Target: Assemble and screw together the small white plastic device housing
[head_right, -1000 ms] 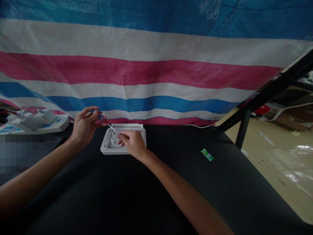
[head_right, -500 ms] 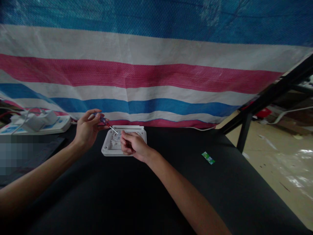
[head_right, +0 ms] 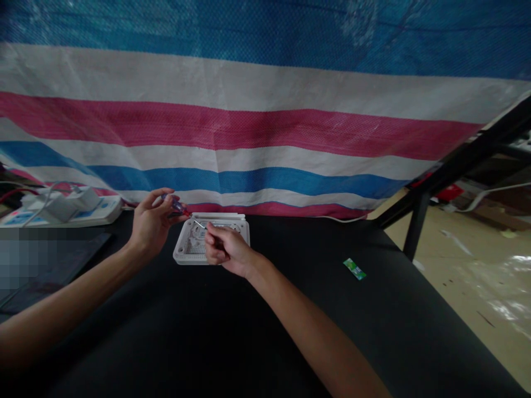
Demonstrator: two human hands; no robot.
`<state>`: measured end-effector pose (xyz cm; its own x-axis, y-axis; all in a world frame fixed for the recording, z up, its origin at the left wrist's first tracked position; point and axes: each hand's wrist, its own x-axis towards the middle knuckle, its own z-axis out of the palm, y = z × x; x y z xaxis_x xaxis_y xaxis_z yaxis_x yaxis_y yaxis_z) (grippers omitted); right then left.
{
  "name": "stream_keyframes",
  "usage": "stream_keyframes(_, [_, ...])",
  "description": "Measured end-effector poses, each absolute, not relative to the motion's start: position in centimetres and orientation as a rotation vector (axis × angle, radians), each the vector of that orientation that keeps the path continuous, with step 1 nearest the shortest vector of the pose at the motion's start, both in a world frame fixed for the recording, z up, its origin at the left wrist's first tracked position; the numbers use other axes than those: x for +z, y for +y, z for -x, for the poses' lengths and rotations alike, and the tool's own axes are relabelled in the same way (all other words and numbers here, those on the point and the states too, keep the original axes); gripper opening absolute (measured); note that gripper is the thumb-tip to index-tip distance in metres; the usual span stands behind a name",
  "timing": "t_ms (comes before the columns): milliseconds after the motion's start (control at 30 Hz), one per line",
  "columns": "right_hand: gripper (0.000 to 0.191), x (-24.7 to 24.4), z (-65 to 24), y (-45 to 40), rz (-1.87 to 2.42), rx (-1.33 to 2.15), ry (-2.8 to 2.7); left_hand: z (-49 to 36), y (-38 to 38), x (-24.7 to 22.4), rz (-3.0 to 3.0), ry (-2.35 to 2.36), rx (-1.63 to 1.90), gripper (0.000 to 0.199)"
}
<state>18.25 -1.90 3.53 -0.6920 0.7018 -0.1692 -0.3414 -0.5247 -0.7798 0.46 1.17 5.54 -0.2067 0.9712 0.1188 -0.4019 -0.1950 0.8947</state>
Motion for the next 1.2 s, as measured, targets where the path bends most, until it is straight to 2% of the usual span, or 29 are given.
stream_keyframes(1200, [0.049, 3.45, -17.87, -2.10, 0.601, 2.257, -0.819, -0.68, 0.89, 5.47, -0.942, 0.899, 1.700, 0.017])
